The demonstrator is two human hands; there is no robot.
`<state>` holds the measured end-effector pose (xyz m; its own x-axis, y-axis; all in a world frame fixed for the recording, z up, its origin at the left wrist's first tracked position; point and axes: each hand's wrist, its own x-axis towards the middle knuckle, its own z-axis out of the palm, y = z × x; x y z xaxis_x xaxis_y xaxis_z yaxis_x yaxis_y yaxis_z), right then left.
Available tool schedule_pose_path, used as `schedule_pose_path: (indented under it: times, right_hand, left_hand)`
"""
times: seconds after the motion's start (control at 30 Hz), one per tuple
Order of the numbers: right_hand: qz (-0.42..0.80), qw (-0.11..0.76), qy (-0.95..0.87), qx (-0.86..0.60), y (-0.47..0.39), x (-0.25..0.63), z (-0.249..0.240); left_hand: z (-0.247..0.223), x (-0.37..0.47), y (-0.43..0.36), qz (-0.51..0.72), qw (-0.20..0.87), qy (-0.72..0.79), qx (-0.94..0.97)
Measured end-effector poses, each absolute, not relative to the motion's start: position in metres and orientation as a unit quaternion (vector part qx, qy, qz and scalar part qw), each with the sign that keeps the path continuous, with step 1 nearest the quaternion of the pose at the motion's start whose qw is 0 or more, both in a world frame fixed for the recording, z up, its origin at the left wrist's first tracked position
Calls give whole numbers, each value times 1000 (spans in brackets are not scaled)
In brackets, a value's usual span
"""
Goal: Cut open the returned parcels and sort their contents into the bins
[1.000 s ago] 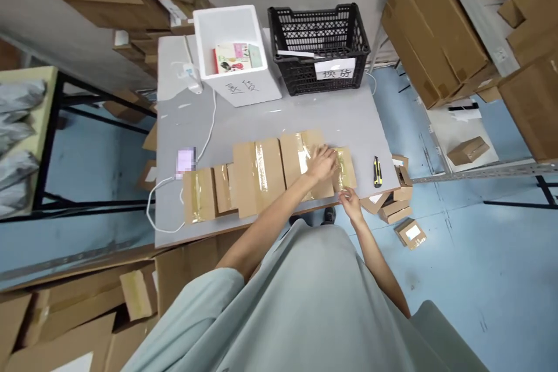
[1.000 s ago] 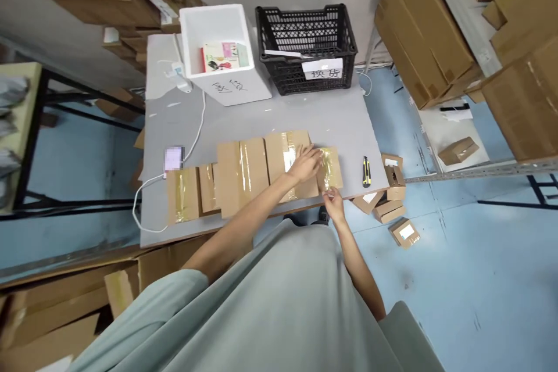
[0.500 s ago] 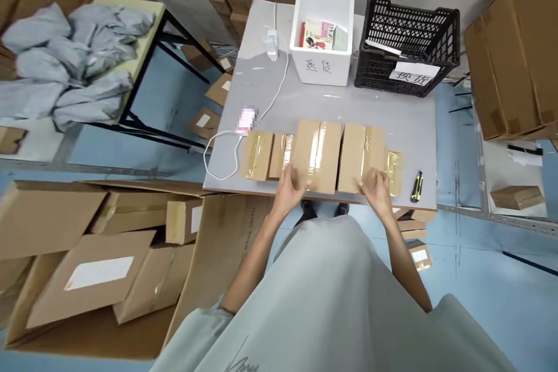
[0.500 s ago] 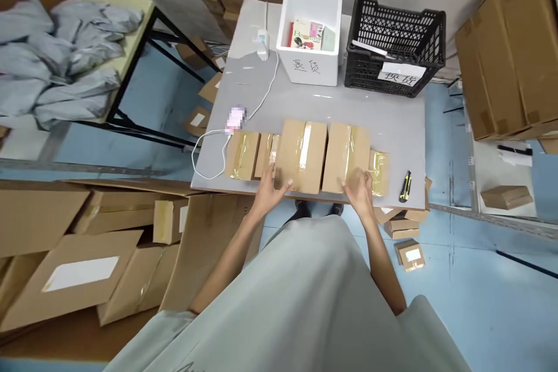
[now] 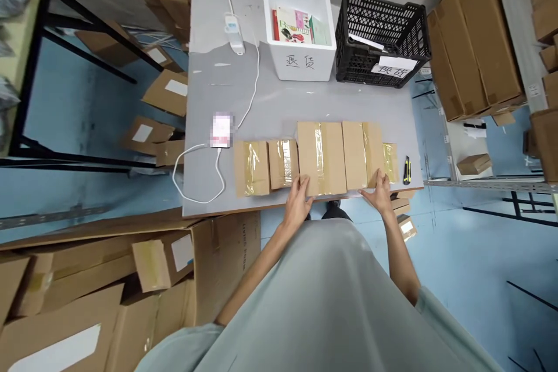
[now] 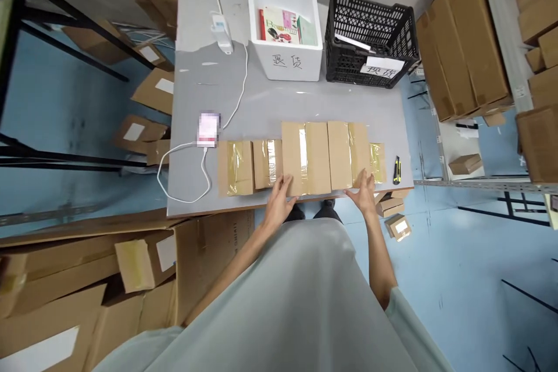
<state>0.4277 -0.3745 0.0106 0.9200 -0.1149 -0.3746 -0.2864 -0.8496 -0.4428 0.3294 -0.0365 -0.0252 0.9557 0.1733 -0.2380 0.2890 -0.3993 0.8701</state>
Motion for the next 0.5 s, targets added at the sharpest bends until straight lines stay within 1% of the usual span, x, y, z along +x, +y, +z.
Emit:
schedule_pose_path:
  times: [0.1,0.3,0.5]
  right_hand:
    - [151,242,106,-953,-372,426,7]
    - [162,236,93,-954,-376,439,-6]
    - [170,249,59,-952,-364,491,-14]
  left_hand:
    - [-23,332,-36,-62,518,129,844]
    - [-23,343,-43,-53,462,140,874]
    - [-35,393,-33,-35,442,152,883]
